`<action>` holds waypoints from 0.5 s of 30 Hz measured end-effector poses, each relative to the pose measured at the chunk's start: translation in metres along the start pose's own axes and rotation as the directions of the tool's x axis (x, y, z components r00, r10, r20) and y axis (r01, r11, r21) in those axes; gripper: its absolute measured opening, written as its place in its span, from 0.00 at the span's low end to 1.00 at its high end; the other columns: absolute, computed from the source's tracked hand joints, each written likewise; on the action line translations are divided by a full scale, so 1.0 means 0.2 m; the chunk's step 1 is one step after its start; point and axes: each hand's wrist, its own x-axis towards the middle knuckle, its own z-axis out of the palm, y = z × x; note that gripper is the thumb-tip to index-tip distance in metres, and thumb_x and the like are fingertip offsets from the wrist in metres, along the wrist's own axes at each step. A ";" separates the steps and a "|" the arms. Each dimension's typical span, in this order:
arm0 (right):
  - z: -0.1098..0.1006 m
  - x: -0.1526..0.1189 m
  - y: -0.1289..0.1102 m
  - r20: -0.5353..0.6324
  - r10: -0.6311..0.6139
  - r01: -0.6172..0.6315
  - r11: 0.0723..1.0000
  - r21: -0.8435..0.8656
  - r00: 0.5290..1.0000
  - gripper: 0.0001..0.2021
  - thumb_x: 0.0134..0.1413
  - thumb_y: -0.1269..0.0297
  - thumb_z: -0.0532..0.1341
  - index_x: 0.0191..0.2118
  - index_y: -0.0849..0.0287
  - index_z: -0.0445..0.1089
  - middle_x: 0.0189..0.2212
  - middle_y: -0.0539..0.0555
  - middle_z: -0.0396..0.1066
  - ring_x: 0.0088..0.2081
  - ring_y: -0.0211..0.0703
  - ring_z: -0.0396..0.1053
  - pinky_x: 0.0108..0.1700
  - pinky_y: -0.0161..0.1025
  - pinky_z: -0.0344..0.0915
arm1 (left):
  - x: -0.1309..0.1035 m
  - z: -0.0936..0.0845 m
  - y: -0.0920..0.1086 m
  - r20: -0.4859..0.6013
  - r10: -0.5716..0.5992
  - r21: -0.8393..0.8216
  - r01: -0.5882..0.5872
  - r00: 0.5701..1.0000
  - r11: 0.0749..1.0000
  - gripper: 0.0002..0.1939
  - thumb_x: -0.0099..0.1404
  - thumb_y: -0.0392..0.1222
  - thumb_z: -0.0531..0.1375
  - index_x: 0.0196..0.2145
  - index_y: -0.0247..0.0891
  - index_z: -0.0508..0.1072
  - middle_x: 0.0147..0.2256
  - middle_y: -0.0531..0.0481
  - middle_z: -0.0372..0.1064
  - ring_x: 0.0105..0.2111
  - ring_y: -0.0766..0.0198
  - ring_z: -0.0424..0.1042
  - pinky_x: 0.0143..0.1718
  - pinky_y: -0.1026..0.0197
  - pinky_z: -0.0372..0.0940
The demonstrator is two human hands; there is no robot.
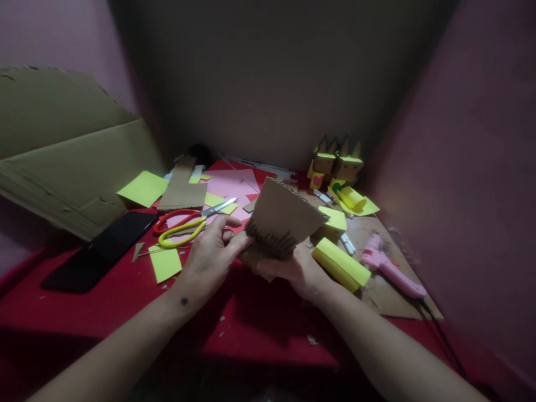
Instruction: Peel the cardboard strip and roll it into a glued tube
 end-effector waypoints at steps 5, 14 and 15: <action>0.02 -0.01 -0.01 0.027 -0.009 0.014 0.982 -0.189 1.000 0.25 0.35 0.67 0.72 0.46 0.56 0.72 0.41 0.51 0.74 0.44 0.51 0.71 0.50 0.48 0.67 | 0.03 0.00 0.01 0.001 -0.005 0.105 0.005 1.000 0.994 0.14 0.56 0.50 0.62 0.37 0.41 0.67 0.17 0.62 0.54 0.20 0.68 0.54 0.22 0.65 0.51; 0.03 -0.04 0.02 -0.028 0.053 -0.058 0.969 -0.239 0.998 0.18 0.45 0.67 0.66 0.46 0.57 0.72 0.35 0.49 0.73 0.36 0.43 0.70 0.39 0.39 0.68 | 0.05 -0.02 0.06 0.146 -0.008 0.196 -0.021 0.989 0.980 0.17 0.56 0.55 0.59 0.24 0.37 0.69 0.23 0.52 0.68 0.25 0.61 0.66 0.26 0.61 0.59; 0.03 -0.04 0.02 -0.027 0.069 -0.073 0.976 -0.207 0.997 0.16 0.46 0.67 0.65 0.45 0.57 0.73 0.33 0.49 0.72 0.34 0.41 0.70 0.37 0.39 0.67 | 0.05 -0.03 0.07 0.185 -0.018 0.177 -0.015 0.983 0.984 0.16 0.56 0.55 0.60 0.26 0.37 0.71 0.25 0.50 0.70 0.27 0.60 0.68 0.28 0.60 0.61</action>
